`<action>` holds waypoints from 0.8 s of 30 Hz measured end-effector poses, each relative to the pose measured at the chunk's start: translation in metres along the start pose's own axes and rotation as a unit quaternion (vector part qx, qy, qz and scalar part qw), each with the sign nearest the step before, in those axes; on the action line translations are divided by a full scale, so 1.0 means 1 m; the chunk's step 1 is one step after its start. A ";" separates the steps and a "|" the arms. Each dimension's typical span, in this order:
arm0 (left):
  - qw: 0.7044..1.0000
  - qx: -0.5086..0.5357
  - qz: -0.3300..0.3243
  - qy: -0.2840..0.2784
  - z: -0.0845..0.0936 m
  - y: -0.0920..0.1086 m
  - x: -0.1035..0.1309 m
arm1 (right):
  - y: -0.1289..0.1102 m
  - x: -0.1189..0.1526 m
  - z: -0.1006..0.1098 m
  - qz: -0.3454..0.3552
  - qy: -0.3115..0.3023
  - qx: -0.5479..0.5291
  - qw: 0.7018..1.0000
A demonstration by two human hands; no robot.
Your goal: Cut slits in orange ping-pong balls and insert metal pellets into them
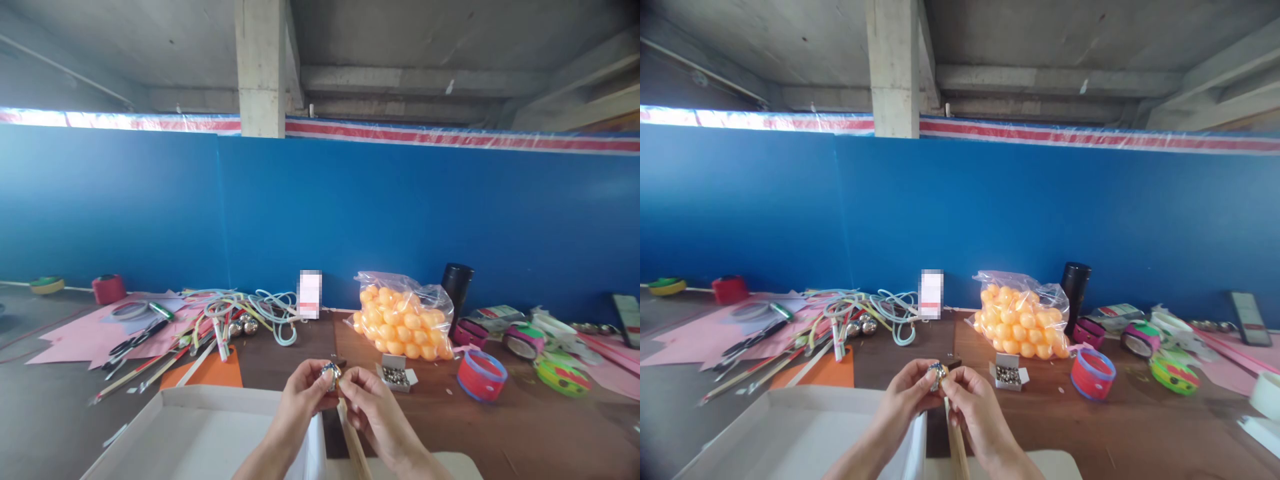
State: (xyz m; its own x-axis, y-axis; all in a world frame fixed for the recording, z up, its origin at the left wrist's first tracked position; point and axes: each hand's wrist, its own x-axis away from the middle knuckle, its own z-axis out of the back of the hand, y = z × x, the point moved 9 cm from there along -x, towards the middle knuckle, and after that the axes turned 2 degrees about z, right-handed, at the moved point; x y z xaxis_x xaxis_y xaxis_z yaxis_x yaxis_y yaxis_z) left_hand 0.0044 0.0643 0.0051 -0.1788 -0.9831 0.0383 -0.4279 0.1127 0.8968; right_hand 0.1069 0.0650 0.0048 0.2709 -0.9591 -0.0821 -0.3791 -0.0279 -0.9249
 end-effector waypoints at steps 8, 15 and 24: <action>0.998 -0.054 -0.024 0.019 0.001 0.006 0.000 | -0.001 0.002 0.000 0.003 0.023 0.005 1.000; 0.999 -0.028 -0.026 0.020 0.004 -0.001 -0.004 | 0.003 -0.002 0.005 0.026 0.029 0.045 0.998; 0.999 0.027 -0.006 0.023 0.008 -0.004 -0.004 | -0.018 0.002 0.008 0.067 0.038 0.273 0.959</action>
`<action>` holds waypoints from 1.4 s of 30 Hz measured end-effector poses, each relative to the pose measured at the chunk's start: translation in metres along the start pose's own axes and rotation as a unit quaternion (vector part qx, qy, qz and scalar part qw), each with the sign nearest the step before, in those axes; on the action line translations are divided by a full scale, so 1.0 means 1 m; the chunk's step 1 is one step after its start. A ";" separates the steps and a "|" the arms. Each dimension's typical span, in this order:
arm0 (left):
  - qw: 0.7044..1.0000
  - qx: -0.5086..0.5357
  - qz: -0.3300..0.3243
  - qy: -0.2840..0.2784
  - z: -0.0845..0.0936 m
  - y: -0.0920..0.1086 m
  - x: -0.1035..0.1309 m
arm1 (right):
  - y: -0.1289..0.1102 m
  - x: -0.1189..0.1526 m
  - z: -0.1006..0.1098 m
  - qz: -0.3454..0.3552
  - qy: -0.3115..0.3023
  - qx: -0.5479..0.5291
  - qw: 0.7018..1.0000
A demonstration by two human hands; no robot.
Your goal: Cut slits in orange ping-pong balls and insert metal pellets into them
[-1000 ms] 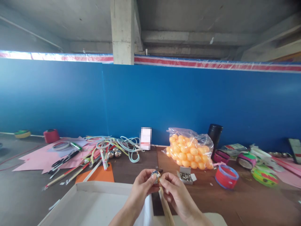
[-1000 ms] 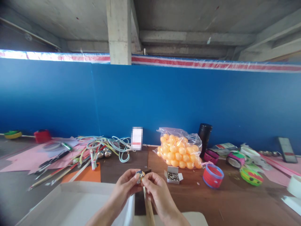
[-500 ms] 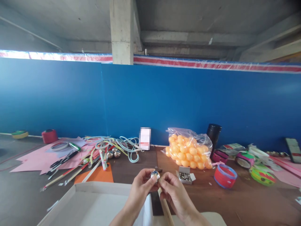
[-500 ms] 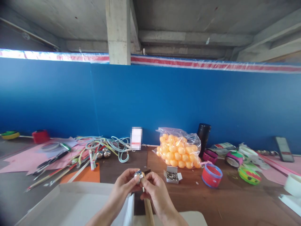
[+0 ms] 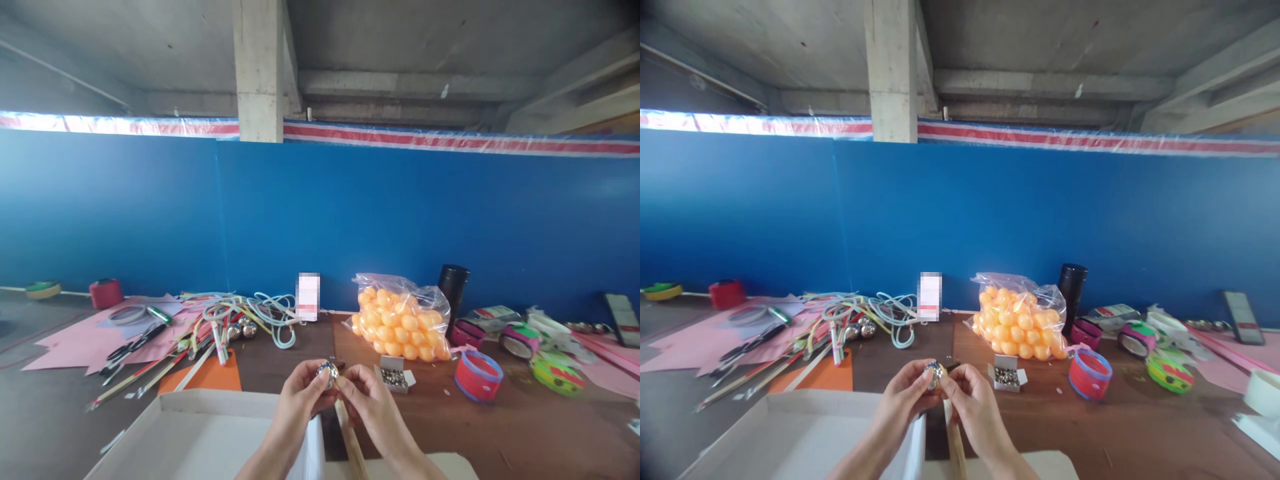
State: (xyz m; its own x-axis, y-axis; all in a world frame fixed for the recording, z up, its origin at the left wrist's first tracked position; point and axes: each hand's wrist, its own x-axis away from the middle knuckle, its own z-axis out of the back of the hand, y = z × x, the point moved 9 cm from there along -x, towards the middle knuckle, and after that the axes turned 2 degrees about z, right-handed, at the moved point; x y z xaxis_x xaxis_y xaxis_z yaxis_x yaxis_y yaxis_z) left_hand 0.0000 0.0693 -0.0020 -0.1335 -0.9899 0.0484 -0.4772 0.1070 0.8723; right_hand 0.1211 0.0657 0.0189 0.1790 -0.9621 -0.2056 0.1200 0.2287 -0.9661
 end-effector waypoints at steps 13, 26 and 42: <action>0.995 0.044 -0.010 0.087 0.029 0.001 -0.009 | 0.026 0.017 0.014 -0.061 0.009 0.456 0.888; 0.988 0.060 -0.040 0.140 0.037 0.015 -0.006 | 0.013 0.011 -0.001 -0.061 0.004 0.075 0.995; 0.978 0.131 -0.052 0.152 0.060 0.004 -0.018 | -0.048 0.026 -0.011 0.136 0.010 0.234 0.963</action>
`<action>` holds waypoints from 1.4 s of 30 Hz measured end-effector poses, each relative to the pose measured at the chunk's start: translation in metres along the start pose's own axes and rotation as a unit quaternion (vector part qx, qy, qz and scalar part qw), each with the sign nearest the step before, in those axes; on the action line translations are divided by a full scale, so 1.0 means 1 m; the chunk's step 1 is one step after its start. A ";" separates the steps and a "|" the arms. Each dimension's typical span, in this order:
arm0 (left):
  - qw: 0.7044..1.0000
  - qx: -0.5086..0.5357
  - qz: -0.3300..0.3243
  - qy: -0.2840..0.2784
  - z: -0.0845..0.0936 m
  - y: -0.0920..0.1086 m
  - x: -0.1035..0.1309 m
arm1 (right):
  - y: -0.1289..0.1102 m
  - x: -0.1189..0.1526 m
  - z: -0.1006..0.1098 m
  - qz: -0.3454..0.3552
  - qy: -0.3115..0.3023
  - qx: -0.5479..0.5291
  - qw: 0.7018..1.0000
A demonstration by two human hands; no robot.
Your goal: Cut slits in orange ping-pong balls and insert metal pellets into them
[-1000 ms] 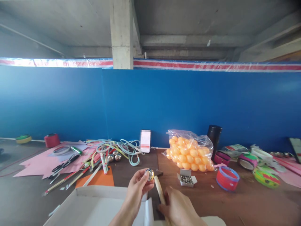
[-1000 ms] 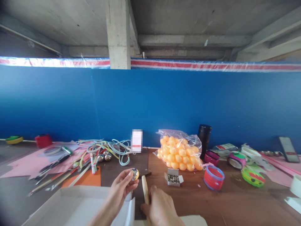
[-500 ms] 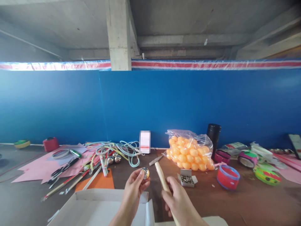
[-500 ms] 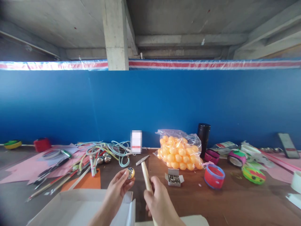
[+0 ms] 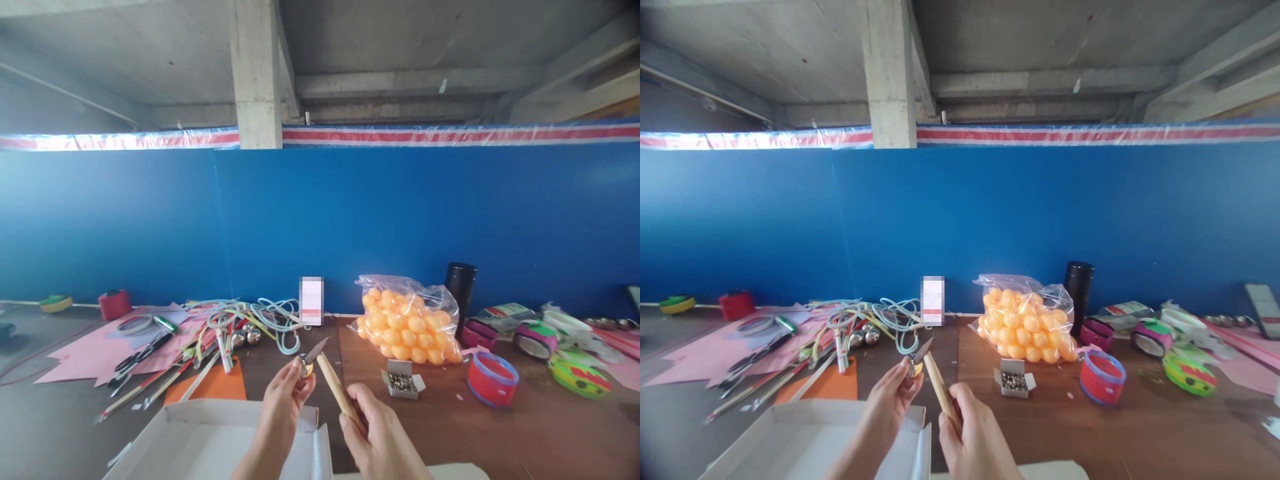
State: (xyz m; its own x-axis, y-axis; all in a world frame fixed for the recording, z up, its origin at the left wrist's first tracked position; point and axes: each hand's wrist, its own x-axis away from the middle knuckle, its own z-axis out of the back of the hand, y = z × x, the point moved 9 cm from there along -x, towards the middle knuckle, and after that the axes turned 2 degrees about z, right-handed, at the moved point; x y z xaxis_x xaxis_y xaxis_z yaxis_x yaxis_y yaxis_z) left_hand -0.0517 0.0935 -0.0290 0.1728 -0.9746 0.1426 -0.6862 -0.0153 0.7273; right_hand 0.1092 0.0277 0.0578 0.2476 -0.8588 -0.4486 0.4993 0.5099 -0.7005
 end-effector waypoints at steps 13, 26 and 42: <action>1.000 0.010 0.001 0.002 0.001 0.001 -0.002 | -0.001 0.002 0.000 0.007 -0.003 0.027 1.000; 1.000 0.018 -0.007 0.000 -0.002 0.004 0.000 | -0.001 0.001 0.002 -0.001 0.007 0.028 1.000; 0.999 -0.016 -0.029 0.005 0.001 0.008 0.000 | 0.002 0.002 0.003 -0.016 0.023 -0.005 1.000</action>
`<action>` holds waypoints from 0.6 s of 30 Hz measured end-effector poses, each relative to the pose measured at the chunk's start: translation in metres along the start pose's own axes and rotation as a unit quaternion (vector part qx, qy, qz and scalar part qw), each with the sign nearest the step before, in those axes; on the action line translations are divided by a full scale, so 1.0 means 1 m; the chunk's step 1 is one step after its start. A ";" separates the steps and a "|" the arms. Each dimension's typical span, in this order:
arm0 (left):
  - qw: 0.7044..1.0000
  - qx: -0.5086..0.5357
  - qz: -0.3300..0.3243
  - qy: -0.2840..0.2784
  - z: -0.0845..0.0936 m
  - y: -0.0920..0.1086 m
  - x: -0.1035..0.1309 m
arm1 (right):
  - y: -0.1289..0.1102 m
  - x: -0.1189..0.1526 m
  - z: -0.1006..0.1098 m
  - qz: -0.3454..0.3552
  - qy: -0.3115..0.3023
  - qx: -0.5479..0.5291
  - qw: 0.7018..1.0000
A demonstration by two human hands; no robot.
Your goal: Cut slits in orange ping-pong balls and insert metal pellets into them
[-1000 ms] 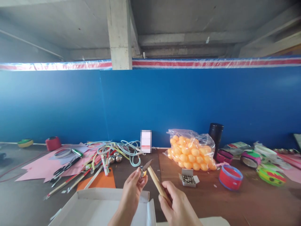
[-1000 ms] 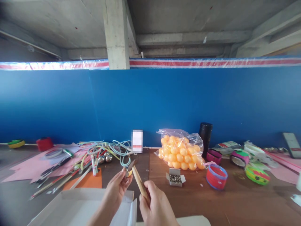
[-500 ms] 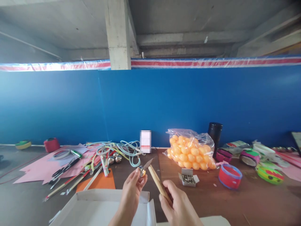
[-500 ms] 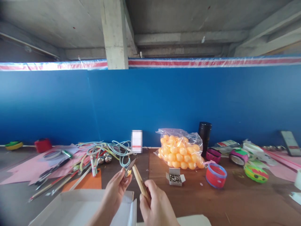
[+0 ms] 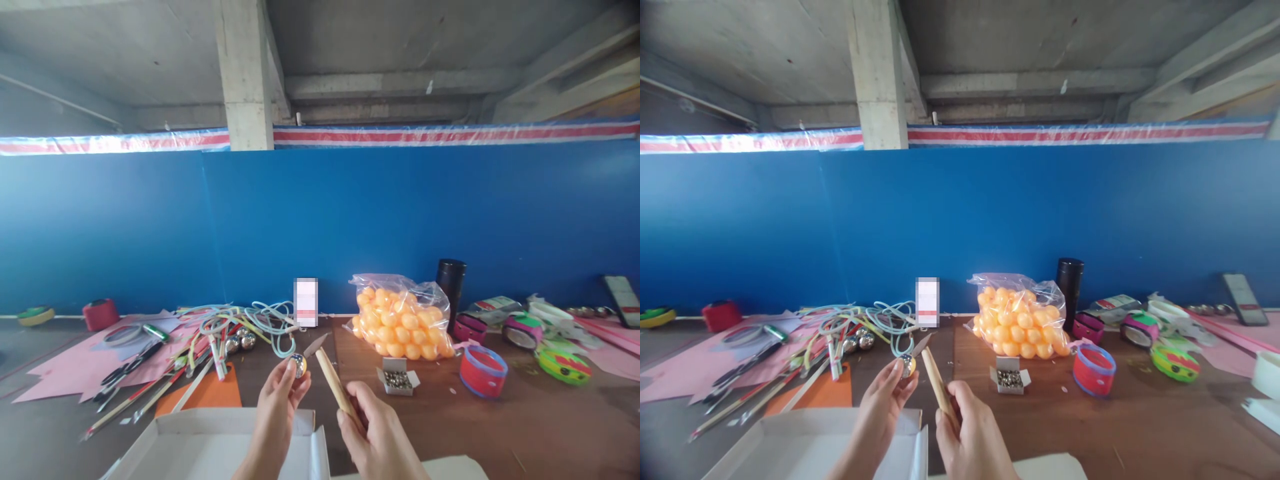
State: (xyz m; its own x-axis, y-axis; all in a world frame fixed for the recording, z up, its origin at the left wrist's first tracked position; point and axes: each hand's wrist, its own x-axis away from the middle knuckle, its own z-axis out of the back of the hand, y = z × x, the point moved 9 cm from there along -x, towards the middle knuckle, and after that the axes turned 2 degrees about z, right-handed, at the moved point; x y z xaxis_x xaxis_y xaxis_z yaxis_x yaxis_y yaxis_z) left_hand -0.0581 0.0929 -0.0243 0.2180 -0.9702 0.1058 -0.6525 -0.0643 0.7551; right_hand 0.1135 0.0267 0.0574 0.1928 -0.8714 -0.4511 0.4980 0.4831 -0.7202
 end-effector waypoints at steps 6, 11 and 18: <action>1.000 0.023 -0.004 -0.003 -0.002 0.002 0.000 | 0.000 0.001 -0.005 0.016 0.001 0.015 1.000; 0.999 0.033 0.005 -0.014 -0.004 -0.001 0.000 | 0.000 0.001 -0.008 0.024 -0.007 0.028 0.999; 0.998 0.055 0.011 0.006 -0.004 0.002 0.003 | -0.002 0.001 -0.008 0.015 -0.028 0.037 0.999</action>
State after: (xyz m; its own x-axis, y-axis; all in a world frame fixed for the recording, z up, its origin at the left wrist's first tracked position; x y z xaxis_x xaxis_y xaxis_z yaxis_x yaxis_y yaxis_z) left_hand -0.0564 0.0905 -0.0199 0.2122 -0.9686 0.1299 -0.7326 -0.0697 0.6771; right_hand 0.1060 0.0260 0.0544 0.2544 -0.8613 -0.4399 0.5526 0.5027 -0.6647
